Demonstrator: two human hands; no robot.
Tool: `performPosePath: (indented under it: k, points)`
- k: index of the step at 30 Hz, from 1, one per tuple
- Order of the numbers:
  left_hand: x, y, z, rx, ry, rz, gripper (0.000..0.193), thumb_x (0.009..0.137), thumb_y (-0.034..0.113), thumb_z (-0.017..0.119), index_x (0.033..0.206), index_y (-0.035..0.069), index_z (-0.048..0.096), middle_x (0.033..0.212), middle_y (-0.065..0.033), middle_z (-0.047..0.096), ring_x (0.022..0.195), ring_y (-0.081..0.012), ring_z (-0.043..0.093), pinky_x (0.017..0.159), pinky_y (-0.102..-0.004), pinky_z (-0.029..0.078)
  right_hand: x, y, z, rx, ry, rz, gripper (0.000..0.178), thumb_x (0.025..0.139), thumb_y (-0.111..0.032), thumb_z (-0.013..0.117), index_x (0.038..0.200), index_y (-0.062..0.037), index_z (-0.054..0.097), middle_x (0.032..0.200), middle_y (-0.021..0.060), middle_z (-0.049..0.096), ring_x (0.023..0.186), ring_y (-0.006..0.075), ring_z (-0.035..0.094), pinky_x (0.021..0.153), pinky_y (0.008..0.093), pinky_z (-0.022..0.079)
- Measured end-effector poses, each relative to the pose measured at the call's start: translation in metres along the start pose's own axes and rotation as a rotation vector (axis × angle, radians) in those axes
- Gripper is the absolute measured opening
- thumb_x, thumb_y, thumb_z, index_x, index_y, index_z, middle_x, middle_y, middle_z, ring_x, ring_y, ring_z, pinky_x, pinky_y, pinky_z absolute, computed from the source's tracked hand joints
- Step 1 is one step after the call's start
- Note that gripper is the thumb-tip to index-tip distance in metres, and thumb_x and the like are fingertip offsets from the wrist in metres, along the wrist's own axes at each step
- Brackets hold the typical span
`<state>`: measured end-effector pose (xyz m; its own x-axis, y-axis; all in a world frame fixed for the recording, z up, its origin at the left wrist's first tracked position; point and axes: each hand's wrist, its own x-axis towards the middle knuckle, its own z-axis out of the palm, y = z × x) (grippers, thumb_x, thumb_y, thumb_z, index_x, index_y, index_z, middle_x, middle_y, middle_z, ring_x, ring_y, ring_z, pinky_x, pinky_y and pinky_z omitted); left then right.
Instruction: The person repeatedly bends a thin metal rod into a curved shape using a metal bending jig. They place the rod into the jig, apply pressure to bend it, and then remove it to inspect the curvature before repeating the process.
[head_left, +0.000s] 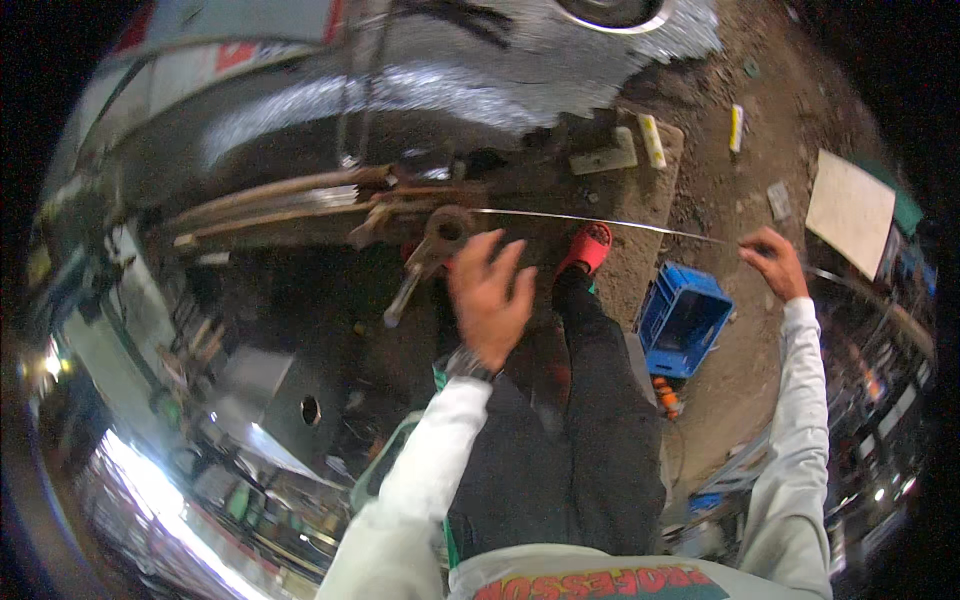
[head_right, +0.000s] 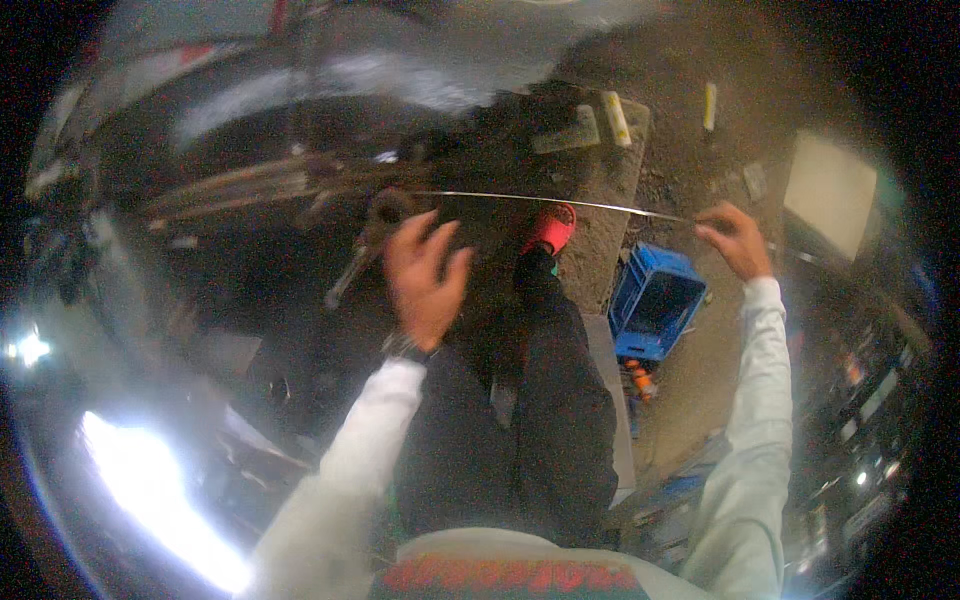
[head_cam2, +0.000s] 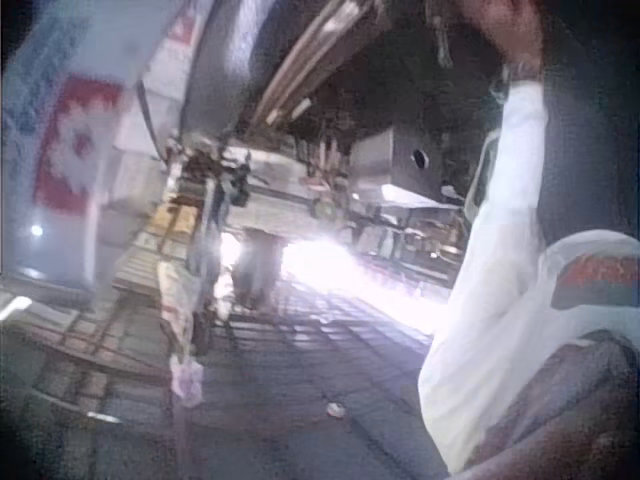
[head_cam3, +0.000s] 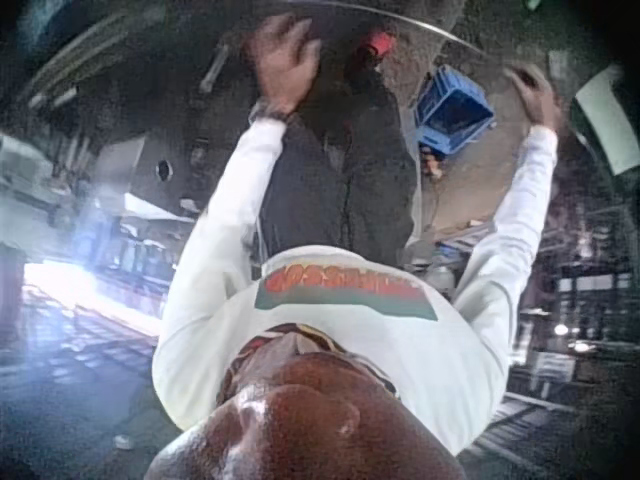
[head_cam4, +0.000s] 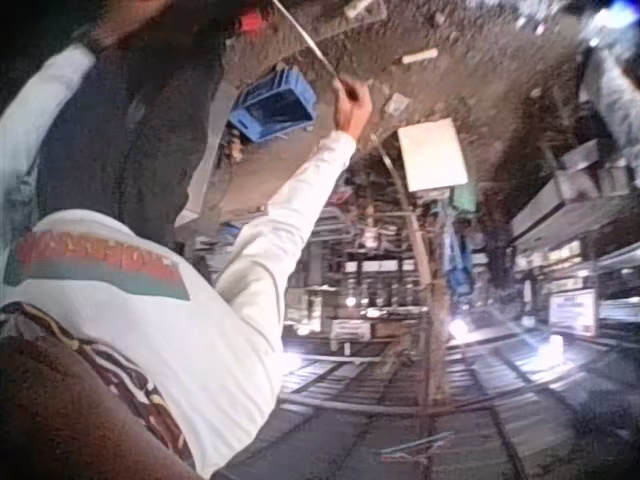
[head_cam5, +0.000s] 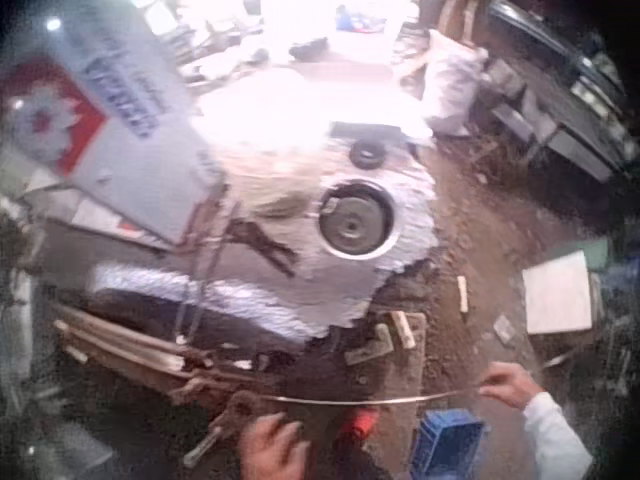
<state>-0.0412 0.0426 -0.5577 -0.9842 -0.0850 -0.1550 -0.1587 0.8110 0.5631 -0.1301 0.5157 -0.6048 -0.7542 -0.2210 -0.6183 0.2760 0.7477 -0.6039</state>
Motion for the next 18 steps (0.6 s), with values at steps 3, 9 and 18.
performPosePath:
  k: [3, 9, 18]
  points:
    - [0.002, -0.012, -0.051, 0.386, 0.064, -0.041, 0.035, 0.085, 0.016, 0.076, 0.118, 0.010, 0.071, 0.133, -0.0140, 0.059, 0.132, -0.0358, 0.048, 0.111, -0.0489, 0.035, 0.023, -0.049, 0.028, 0.151, -0.059, -0.121, 0.024, 0.089, -0.018, 0.074, 0.108, -0.0035, 0.075, 0.095, 0.0091, 0.068, 0.092, 0.0211, 0.064, 0.084, 0.0336, 0.049]
    - [0.009, -0.030, -0.064, 0.332, -0.051, -0.235, 0.028, 0.089, 0.015, 0.076, 0.113, 0.002, 0.071, 0.126, -0.0138, 0.063, 0.118, -0.0316, 0.059, 0.099, -0.0397, 0.049, 0.049, -0.034, 0.084, 0.223, -0.032, -0.429, 0.030, 0.081, 0.000, 0.069, 0.109, -0.0064, 0.074, 0.081, 0.0109, 0.058, 0.076, 0.0272, 0.062, 0.067, 0.0358, 0.046]
    - [0.008, -0.024, -0.056, 0.256, -0.267, -0.613, 0.020, 0.098, 0.016, 0.067, 0.109, 0.000, 0.070, 0.109, -0.0075, 0.070, 0.105, -0.0171, 0.063, 0.094, -0.0318, 0.048, 0.003, 0.082, 0.076, 0.143, 0.114, -0.334, 0.033, 0.074, 0.008, 0.065, 0.105, -0.0015, 0.073, 0.080, 0.0095, 0.055, 0.073, 0.0204, 0.053, 0.063, 0.0305, 0.039]
